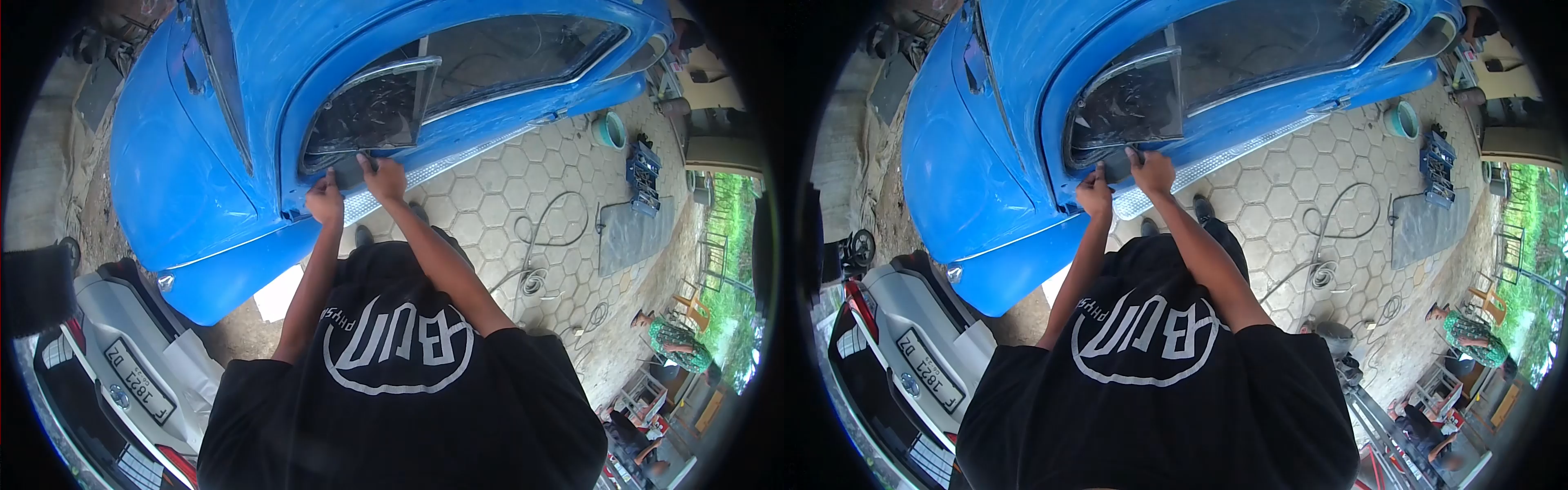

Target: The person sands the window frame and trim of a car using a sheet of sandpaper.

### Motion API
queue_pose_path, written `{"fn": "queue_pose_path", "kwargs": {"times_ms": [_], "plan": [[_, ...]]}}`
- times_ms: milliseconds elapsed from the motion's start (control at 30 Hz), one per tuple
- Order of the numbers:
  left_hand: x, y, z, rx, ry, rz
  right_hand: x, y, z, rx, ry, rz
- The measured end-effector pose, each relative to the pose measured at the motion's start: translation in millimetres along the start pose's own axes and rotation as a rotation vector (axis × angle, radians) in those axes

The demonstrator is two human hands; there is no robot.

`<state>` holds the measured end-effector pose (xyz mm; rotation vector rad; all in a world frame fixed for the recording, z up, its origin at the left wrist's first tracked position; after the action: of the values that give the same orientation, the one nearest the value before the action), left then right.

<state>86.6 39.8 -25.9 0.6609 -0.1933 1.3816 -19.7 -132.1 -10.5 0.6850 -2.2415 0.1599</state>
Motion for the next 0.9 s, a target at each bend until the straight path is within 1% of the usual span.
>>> {"fn": "queue_pose_path", "kwargs": {"times_ms": [33,67,133,233,267,333,367,433,467,567,600,700,733,767,833,900], "plan": [[-6.6,-0.1,0.9,-0.010,-0.017,0.014,6.6,-2.9,3.1,-0.003,0.005,0.019],[-16.6,3.7,12.0,-0.078,-0.059,-0.026,9.0,-5.4,8.3,-0.007,-0.038,0.030],[-19.8,7.5,16.8,-0.037,-0.012,-0.033,11.9,-8.3,18.2,-0.015,-0.121,0.048],[-6.3,3.1,8.6,-0.004,0.029,-0.017,-8.1,-1.6,7.8,0.027,-0.031,0.018],[1.5,-0.6,4.7,-0.008,0.027,-0.028,-11.9,0.3,3.5,0.015,0.004,-0.030],[0.2,-4.3,-0.6,0.012,0.050,-0.051,-2.3,-2.8,2.2,0.015,0.018,-0.039],[-7.6,-4.5,-1.5,-0.018,0.040,-0.047,2.0,-1.9,5.0,0.015,0.028,-0.049],[-28.0,-1.9,3.1,-0.078,0.024,-0.029,13.9,-8.1,20.4,-0.028,-0.078,-0.018],[-31.9,5.6,14.4,-0.053,-0.014,-0.063,14.8,-10.7,25.6,-0.047,-0.132,-0.003],[-23.0,3.4,11.0,-0.026,0.013,-0.032,8.4,-5.6,18.4,-0.029,-0.064,0.057],[-11.6,1.8,7.9,0.005,-0.028,-0.011,-1.1,-0.9,15.3,-0.071,0.000,-0.045],[-1.0,-3.3,5.3,0.014,-0.006,-0.049,-5.1,-0.2,8.7,-0.020,0.000,-0.097],[-5.4,-0.5,5.7,0.028,-0.006,-0.049,-4.5,-1.5,17.4,-0.052,-0.050,-0.106],[-15.6,4.1,8.1,-0.003,-0.016,-0.053,-6.6,-6.5,33.1,-0.079,-0.099,-0.115],[-39.3,3.9,12.0,-0.071,-0.035,-0.053,-1.6,-11.3,42.7,-0.123,-0.205,-0.110],[-40.1,6.0,14.9,-0.055,-0.038,-0.041,6.4,-4.5,44.8,-0.166,-0.310,-0.088]]}}
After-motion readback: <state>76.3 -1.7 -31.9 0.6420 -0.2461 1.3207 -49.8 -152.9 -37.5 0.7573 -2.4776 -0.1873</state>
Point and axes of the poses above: each hand's wrist, its own y-axis away from the middle knuckle, its own x-axis out of the back of the hand, z = x × y, the point moved 8 cm from there along -y, towards the middle knuckle, and after that the axes turned 4 degrees about x, right-handed, at the moved point
